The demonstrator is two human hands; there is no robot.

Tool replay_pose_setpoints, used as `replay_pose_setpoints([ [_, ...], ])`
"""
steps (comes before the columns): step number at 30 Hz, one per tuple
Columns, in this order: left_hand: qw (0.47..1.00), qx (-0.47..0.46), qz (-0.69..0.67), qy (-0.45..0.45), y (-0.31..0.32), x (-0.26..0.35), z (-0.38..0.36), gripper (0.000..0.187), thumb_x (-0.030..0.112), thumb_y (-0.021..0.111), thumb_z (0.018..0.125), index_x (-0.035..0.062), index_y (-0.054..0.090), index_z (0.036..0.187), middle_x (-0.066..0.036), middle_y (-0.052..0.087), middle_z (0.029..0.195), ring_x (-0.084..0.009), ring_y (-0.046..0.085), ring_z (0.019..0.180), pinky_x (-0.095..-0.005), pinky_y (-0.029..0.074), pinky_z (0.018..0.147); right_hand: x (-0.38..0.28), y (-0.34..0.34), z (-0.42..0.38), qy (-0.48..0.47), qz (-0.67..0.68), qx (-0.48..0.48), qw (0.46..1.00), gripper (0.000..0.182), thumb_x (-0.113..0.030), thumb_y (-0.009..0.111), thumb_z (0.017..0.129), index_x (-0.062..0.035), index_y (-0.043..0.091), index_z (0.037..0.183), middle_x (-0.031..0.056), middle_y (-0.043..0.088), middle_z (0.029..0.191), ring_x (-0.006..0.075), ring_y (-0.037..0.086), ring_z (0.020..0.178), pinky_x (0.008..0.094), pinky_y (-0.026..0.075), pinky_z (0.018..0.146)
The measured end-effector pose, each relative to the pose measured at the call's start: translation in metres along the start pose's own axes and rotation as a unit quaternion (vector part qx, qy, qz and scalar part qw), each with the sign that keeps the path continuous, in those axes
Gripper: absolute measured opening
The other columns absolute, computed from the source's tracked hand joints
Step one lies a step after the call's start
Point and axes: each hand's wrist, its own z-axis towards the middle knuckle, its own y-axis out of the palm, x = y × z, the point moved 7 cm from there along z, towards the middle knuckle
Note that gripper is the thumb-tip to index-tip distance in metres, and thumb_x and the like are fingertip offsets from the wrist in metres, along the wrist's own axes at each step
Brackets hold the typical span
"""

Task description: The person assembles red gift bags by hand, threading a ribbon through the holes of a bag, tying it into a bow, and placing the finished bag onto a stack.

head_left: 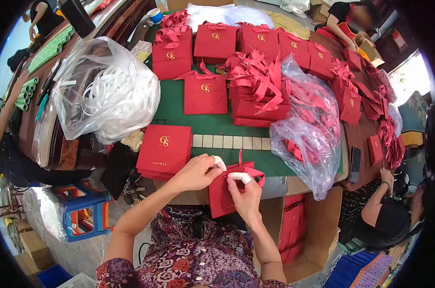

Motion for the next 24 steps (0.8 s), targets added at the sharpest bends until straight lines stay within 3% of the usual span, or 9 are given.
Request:
replay_pose_setpoints([
  [3,0.999,0.021,0.012,0.031,0.003,0.002,-0.001,0.016,0.016,0.063,0.091,0.0042,0.067,0.100,-0.015,0.065,0.084,-0.0293,0.063,0.092,-0.0418,0.050,0.078,-0.010,0.001,0.002,-0.031,-0.035,0.008,0.999,0.015,-0.003,0.070,0.083,-0.0063,0.067,0.098,0.0116,0.065,0.086,0.0273,0.064,0.079,0.0390,0.051,0.071],
  [5,0.995,0.077,0.053,0.037,0.003,0.006,-0.003,0.014,0.014,0.064,0.088,0.0039,0.068,0.097,-0.015,0.066,0.083,-0.0302,0.061,0.085,-0.0414,0.049,0.075,-0.023,0.002,0.002,-0.105,-0.148,0.021,0.983,0.013,0.000,0.071,0.080,-0.0034,0.067,0.093,0.0111,0.064,0.082,0.0267,0.064,0.071,0.0368,0.050,0.062],
  [8,0.990,0.107,0.088,0.030,0.005,0.008,-0.004,0.013,0.013,0.064,0.086,0.0040,0.069,0.095,-0.014,0.066,0.081,-0.0310,0.059,0.081,-0.0415,0.048,0.073,-0.026,0.009,0.003,-0.171,-0.191,0.042,0.966,0.016,0.002,0.071,0.077,-0.0033,0.065,0.091,0.0121,0.062,0.080,0.0302,0.062,0.070,0.0393,0.049,0.062],
  [18,0.983,0.145,0.114,0.019,0.015,0.003,-0.006,0.014,0.013,0.061,0.086,0.0033,0.071,0.091,-0.016,0.066,0.075,-0.0336,0.058,0.079,-0.0458,0.048,0.071,-0.011,0.018,0.001,-0.122,-0.174,0.027,0.977,0.019,-0.001,0.073,0.079,-0.0024,0.064,0.096,0.0134,0.065,0.083,0.0296,0.064,0.074,0.0380,0.051,0.065],
  [20,0.985,0.138,0.104,0.012,0.012,0.004,-0.005,0.015,0.013,0.064,0.086,0.0055,0.071,0.097,-0.013,0.068,0.082,-0.0304,0.058,0.080,-0.0431,0.049,0.072,0.002,0.013,0.002,-0.007,-0.107,0.041,0.993,0.020,-0.005,0.075,0.082,-0.0011,0.065,0.098,0.0136,0.069,0.088,0.0264,0.068,0.077,0.0344,0.054,0.069],
  [23,0.987,0.129,0.092,0.013,0.013,-0.004,-0.006,0.017,0.013,0.064,0.086,0.0058,0.070,0.100,-0.013,0.068,0.085,-0.0307,0.058,0.081,-0.0429,0.049,0.074,0.003,0.007,0.000,0.024,-0.096,0.014,0.995,0.020,-0.008,0.075,0.083,-0.0001,0.065,0.098,0.0133,0.071,0.092,0.0236,0.070,0.081,0.0318,0.054,0.072],
  [24,0.987,0.129,0.091,0.013,0.013,-0.004,-0.007,0.017,0.013,0.064,0.086,0.0058,0.070,0.100,-0.013,0.068,0.085,-0.0307,0.058,0.081,-0.0429,0.049,0.074,-0.004,0.005,0.000,-0.041,-0.118,0.032,0.992,0.017,-0.006,0.075,0.082,-0.0009,0.066,0.096,0.0117,0.070,0.088,0.0246,0.069,0.077,0.0323,0.054,0.069],
])
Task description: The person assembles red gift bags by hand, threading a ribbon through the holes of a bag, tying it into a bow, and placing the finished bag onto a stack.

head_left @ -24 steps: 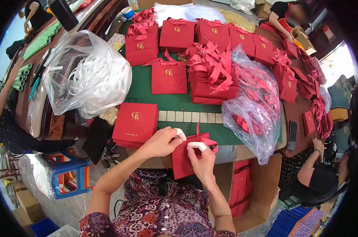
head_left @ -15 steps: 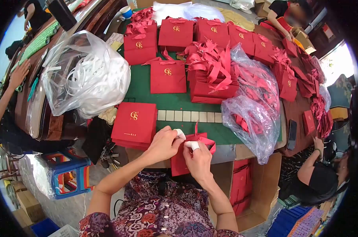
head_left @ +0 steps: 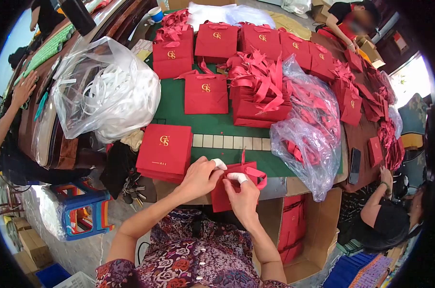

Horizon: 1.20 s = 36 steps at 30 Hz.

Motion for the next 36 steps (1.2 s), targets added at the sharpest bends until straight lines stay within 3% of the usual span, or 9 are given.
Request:
replay_pose_setpoints([
  [7,0.999,-0.005,0.018,0.045,0.003,0.006,-0.006,0.024,0.018,0.069,0.084,0.0072,0.068,0.106,-0.011,0.067,0.086,-0.0305,0.059,0.088,-0.0413,0.050,0.078,-0.006,0.002,0.003,-0.076,-0.056,0.010,0.995,0.018,-0.003,0.075,0.079,-0.0029,0.067,0.095,0.0103,0.066,0.084,0.0266,0.063,0.071,0.0349,0.050,0.061],
  [9,0.999,-0.002,0.008,0.047,-0.002,0.007,-0.006,0.024,0.019,0.070,0.084,0.0076,0.068,0.105,-0.011,0.067,0.085,-0.0304,0.059,0.088,-0.0413,0.050,0.078,-0.005,-0.002,0.007,-0.038,-0.022,-0.046,0.998,0.016,-0.007,0.073,0.081,-0.0048,0.068,0.096,0.0107,0.064,0.090,0.0314,0.062,0.085,0.0396,0.050,0.074],
  [16,0.997,0.032,0.012,0.074,-0.002,0.014,-0.012,0.029,0.020,0.077,0.078,0.0091,0.069,0.104,-0.009,0.066,0.087,-0.0276,0.058,0.083,-0.0379,0.050,0.073,-0.014,-0.024,0.038,-0.103,-0.044,-0.043,0.993,0.010,-0.011,0.068,0.086,-0.0059,0.070,0.094,0.0095,0.065,0.091,0.0308,0.060,0.090,0.0418,0.045,0.079],
  [21,0.967,0.118,0.135,0.180,0.006,0.026,-0.025,0.025,0.015,0.077,0.076,0.0081,0.069,0.099,-0.008,0.065,0.088,-0.0271,0.058,0.081,-0.0375,0.050,0.069,0.007,-0.005,0.051,-0.081,-0.073,-0.260,0.960,0.021,-0.025,0.061,0.091,-0.0074,0.072,0.090,0.0112,0.062,0.080,0.0310,0.059,0.083,0.0428,0.041,0.075],
  [23,0.957,0.137,0.131,0.219,0.007,0.032,-0.029,0.019,0.011,0.075,0.076,0.0064,0.068,0.093,-0.007,0.062,0.088,-0.0267,0.058,0.080,-0.0372,0.050,0.069,0.009,-0.007,0.060,-0.112,-0.070,-0.272,0.953,0.022,-0.024,0.061,0.091,-0.0059,0.072,0.093,0.0137,0.064,0.077,0.0311,0.062,0.074,0.0415,0.044,0.068],
  [25,0.951,0.134,0.121,0.250,0.005,0.034,-0.027,0.017,0.010,0.074,0.076,0.0057,0.068,0.091,-0.007,0.061,0.089,-0.0264,0.059,0.079,-0.0368,0.050,0.069,0.014,0.002,0.061,-0.042,-0.003,-0.394,0.918,0.025,-0.029,0.062,0.090,-0.0066,0.073,0.091,0.0142,0.068,0.079,0.0350,0.064,0.077,0.0417,0.048,0.069],
  [27,0.944,0.131,0.111,0.280,0.004,0.035,-0.027,0.015,0.009,0.073,0.077,0.0049,0.067,0.089,-0.007,0.060,0.089,-0.0261,0.059,0.079,-0.0365,0.051,0.069,0.013,0.003,0.067,-0.043,0.001,-0.414,0.909,0.027,-0.029,0.063,0.089,-0.0057,0.074,0.095,0.0143,0.071,0.081,0.0323,0.066,0.072,0.0404,0.050,0.065],
  [32,0.947,0.093,0.074,0.299,0.007,0.034,-0.025,0.010,0.009,0.064,0.083,0.0018,0.060,0.089,-0.008,0.057,0.092,-0.0261,0.058,0.085,-0.0376,0.051,0.071,0.038,0.021,0.070,0.092,0.115,-0.484,0.863,0.021,-0.023,0.073,0.086,-0.0026,0.076,0.090,0.0025,0.072,0.074,0.0077,0.061,0.067,0.0278,0.047,0.061],
  [36,0.954,0.078,0.066,0.283,0.010,0.031,-0.024,0.009,0.008,0.064,0.085,0.0010,0.059,0.089,-0.009,0.057,0.093,-0.0269,0.058,0.086,-0.0377,0.051,0.071,0.046,0.028,0.067,0.144,0.142,-0.474,0.857,0.019,-0.021,0.076,0.083,-0.0018,0.077,0.085,-0.0005,0.069,0.070,0.0040,0.057,0.066,0.0239,0.045,0.059],
])
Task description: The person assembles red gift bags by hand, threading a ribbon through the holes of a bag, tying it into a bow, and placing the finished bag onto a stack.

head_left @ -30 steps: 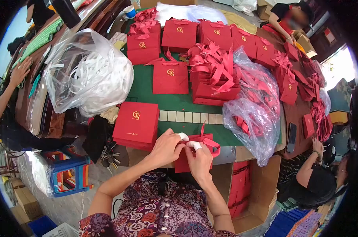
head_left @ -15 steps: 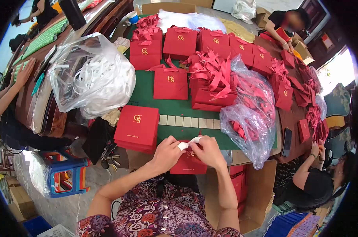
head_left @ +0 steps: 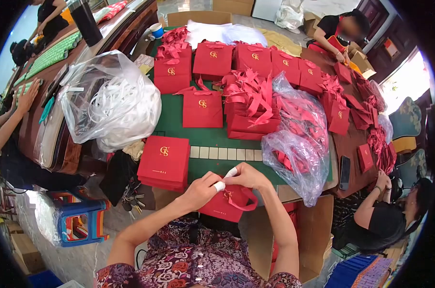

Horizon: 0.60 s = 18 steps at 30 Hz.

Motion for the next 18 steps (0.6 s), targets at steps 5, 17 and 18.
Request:
replay_pose_setpoints([
  [5,0.977,0.007,-0.146,-0.154,0.001,-0.023,-0.001,0.014,0.005,0.069,0.082,0.0005,0.059,0.090,-0.011,0.055,0.094,-0.0310,0.057,0.089,-0.0393,0.050,0.075,0.015,-0.011,0.007,-0.007,0.021,0.204,0.979,0.015,-0.016,0.073,0.084,-0.0008,0.074,0.082,-0.0025,0.065,0.070,0.0053,0.054,0.063,0.0233,0.043,0.057],
  [17,0.965,0.081,-0.040,-0.245,0.007,-0.049,-0.003,0.027,0.018,0.073,0.083,0.0018,0.062,0.101,-0.015,0.063,0.093,-0.0327,0.060,0.087,-0.0424,0.049,0.076,0.000,-0.040,-0.024,-0.025,-0.183,0.378,0.907,0.024,-0.030,0.072,0.085,-0.0059,0.074,0.087,0.0149,0.072,0.080,0.0322,0.070,0.075,0.0394,0.053,0.066],
  [18,0.965,0.080,-0.042,-0.245,0.011,-0.050,0.001,0.027,0.018,0.073,0.083,0.0018,0.062,0.101,-0.015,0.063,0.093,-0.0327,0.060,0.087,-0.0424,0.049,0.076,0.001,-0.036,-0.023,-0.023,-0.183,0.379,0.907,0.024,-0.030,0.072,0.085,-0.0059,0.074,0.087,0.0149,0.072,0.080,0.0322,0.070,0.075,0.0394,0.053,0.066],
])
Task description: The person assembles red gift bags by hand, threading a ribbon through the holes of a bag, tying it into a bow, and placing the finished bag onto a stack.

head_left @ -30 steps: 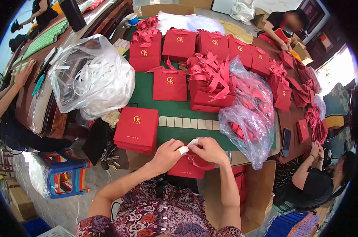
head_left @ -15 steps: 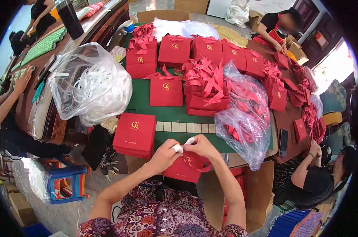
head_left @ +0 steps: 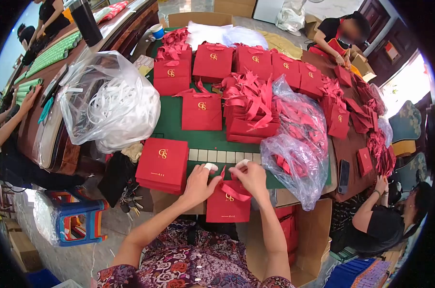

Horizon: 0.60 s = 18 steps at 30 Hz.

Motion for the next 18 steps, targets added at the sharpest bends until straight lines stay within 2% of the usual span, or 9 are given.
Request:
replay_pose_setpoints([
  [2,0.999,0.006,0.038,-0.030,0.008,-0.003,0.010,0.026,0.021,0.074,0.082,0.0020,0.063,0.097,-0.013,0.063,0.079,-0.0330,0.060,0.081,-0.0429,0.049,0.073,-0.007,0.013,-0.002,-0.038,-0.066,-0.016,0.997,0.021,-0.027,0.073,0.083,-0.0058,0.072,0.083,0.0141,0.071,0.078,0.0312,0.070,0.075,0.0400,0.054,0.066],
  [3,0.999,0.007,0.038,-0.030,0.013,-0.004,0.012,0.026,0.021,0.074,0.082,0.0020,0.063,0.097,-0.013,0.063,0.079,-0.0330,0.060,0.081,-0.0429,0.049,0.073,-0.006,0.015,-0.002,-0.039,-0.066,-0.017,0.997,0.021,-0.027,0.073,0.083,-0.0058,0.072,0.083,0.0141,0.071,0.078,0.0312,0.070,0.075,0.0400,0.054,0.066],
  [6,0.993,0.023,0.114,-0.007,0.026,-0.005,0.019,0.023,0.022,0.077,0.077,0.0044,0.065,0.084,-0.010,0.060,0.065,-0.0324,0.060,0.072,-0.0439,0.048,0.066,-0.005,0.018,-0.003,-0.082,-0.003,0.022,0.996,0.016,-0.020,0.073,0.083,-0.0044,0.070,0.087,0.0138,0.069,0.074,0.0299,0.068,0.070,0.0394,0.053,0.066],
  [10,0.991,0.038,0.128,-0.015,0.027,-0.008,0.019,0.019,0.020,0.077,0.076,0.0053,0.065,0.082,-0.010,0.061,0.067,-0.0323,0.059,0.073,-0.0442,0.047,0.066,0.010,0.018,-0.003,-0.048,0.075,0.024,0.996,0.015,-0.017,0.071,0.085,-0.0029,0.070,0.090,0.0134,0.070,0.076,0.0257,0.069,0.069,0.0359,0.053,0.066],
  [12,0.996,0.022,0.082,-0.038,0.026,-0.010,0.018,0.016,0.018,0.075,0.078,0.0042,0.067,0.082,-0.011,0.065,0.071,-0.0308,0.062,0.071,-0.0416,0.050,0.066,0.018,0.021,-0.003,-0.004,0.158,-0.017,0.987,0.017,-0.015,0.071,0.086,-0.0011,0.071,0.095,0.0119,0.072,0.078,0.0188,0.069,0.071,0.0309,0.053,0.066],
  [13,0.996,0.022,0.082,-0.038,0.027,-0.011,0.017,0.016,0.018,0.075,0.078,0.0042,0.067,0.082,-0.011,0.065,0.071,-0.0308,0.062,0.071,-0.0416,0.050,0.066,0.019,0.020,-0.003,-0.004,0.158,-0.016,0.987,0.017,-0.015,0.071,0.086,-0.0011,0.071,0.095,0.0119,0.072,0.078,0.0188,0.069,0.071,0.0309,0.053,0.066],
  [15,0.996,0.016,-0.043,-0.078,0.028,-0.016,0.015,0.016,0.016,0.074,0.080,0.0023,0.069,0.086,-0.012,0.068,0.076,-0.0272,0.066,0.070,-0.0370,0.052,0.065,0.018,0.024,-0.005,0.008,0.223,-0.055,0.973,0.019,-0.013,0.069,0.088,0.0010,0.071,0.100,0.0084,0.073,0.083,0.0124,0.068,0.075,0.0270,0.052,0.068],
  [18,0.991,0.017,-0.098,-0.094,0.025,-0.010,0.014,0.017,0.015,0.074,0.082,0.0005,0.069,0.090,-0.014,0.069,0.079,-0.0235,0.068,0.070,-0.0336,0.053,0.065,0.012,0.023,-0.007,-0.001,0.296,-0.064,0.953,0.019,-0.011,0.068,0.089,0.0019,0.071,0.103,0.0048,0.072,0.085,0.0094,0.065,0.077,0.0251,0.051,0.070],
])
